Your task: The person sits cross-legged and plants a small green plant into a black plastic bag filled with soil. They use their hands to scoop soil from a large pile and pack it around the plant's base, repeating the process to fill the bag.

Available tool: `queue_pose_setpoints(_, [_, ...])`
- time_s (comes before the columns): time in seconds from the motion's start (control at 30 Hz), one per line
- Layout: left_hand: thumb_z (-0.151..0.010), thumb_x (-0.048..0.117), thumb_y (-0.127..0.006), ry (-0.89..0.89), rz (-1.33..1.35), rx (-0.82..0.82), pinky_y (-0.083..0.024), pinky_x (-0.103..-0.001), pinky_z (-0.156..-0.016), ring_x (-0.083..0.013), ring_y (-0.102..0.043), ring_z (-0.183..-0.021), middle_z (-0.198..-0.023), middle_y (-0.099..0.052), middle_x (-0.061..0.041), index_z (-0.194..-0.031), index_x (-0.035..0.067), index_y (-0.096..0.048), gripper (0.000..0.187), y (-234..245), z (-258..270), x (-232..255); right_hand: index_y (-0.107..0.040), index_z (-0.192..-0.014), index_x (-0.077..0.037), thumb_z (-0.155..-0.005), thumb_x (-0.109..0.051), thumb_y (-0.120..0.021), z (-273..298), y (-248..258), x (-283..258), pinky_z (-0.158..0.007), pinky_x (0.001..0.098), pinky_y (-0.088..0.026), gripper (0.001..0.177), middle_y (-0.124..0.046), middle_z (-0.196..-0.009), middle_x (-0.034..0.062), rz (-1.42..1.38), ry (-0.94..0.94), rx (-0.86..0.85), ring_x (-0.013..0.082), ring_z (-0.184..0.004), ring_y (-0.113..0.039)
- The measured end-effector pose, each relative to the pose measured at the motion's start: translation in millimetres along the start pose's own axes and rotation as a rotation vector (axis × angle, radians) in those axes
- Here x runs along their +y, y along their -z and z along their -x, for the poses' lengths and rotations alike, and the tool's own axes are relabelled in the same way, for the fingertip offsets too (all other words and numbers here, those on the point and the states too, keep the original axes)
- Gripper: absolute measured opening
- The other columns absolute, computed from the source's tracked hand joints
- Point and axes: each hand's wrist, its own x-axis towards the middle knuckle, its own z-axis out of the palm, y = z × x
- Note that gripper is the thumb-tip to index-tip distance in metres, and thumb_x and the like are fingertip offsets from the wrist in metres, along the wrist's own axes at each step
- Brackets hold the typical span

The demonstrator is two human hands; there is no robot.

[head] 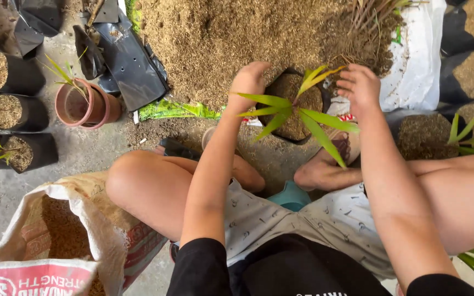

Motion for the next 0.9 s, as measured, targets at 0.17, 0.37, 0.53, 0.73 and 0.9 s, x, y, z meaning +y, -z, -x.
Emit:
queue_pose_setpoints(0.17, [-0.092,0.014,-0.062,1.041,0.095,0.239,-0.046,-0.053,-0.11,-0.0328,-0.062,-0.127,-0.137,-0.064,-0.01,-0.144,0.016,-0.06,0.051,-5,53,-54,-0.055,-0.132,-0.009,-0.097,-0.02,-0.056,-17,12,42,-0.066,0.0263,-0.064,0.036,-0.067,-0.113,0.0089,-0.03,-0.138,0.132,0.0159,-0.089,-0.07])
queue_pose_setpoints(0.37, [-0.081,0.067,-0.083,1.102,-0.197,0.131,-0.034,-0.076,-0.111,-0.0508,-0.027,-0.15,-0.168,-0.014,-0.025,-0.166,0.018,-0.017,0.118,5,51,-47,-0.061,-0.122,-0.01,-0.095,-0.017,-0.061,-40,21,76,-0.06,0.0282,-0.064,0.028,-0.071,-0.108,0.0109,0.047,-0.111,0.203,0.0183,-0.083,-0.073])
queue_pose_setpoints(0.53, [-0.067,0.083,-0.081,1.237,-0.037,0.075,-0.023,-0.088,-0.103,-0.0531,-0.006,-0.155,-0.172,0.0,-0.024,-0.167,0.023,-0.01,0.136,-1,-30,-33,-0.063,-0.123,-0.009,-0.098,-0.013,-0.058,-47,21,87,-0.059,0.0292,-0.064,0.026,-0.07,-0.108,0.0128,0.137,-0.129,0.224,0.0188,-0.081,-0.073])
queue_pose_setpoints(0.73, [-0.074,0.102,-0.071,1.125,-0.377,-0.18,-0.014,-0.08,-0.114,-0.0483,0.011,-0.154,-0.17,0.02,-0.017,-0.165,0.031,0.005,0.138,-34,-86,-45,-0.071,-0.11,-0.01,-0.087,-0.007,-0.057,-47,3,76,-0.059,0.0237,-0.053,0.027,-0.072,-0.092,0.0086,0.155,-0.202,0.329,0.0138,-0.067,-0.067])
queue_pose_setpoints(0.9, [-0.074,0.109,-0.037,0.949,-0.4,0.008,-0.011,-0.079,-0.117,-0.0458,0.007,-0.16,-0.173,0.016,-0.016,-0.168,0.027,0.0,0.13,-78,-132,-82,-0.074,-0.109,-0.012,-0.091,-0.007,-0.053,-53,5,92,-0.066,0.0235,-0.052,0.027,-0.076,-0.093,0.009,0.178,-0.122,0.314,0.015,-0.084,-0.072])
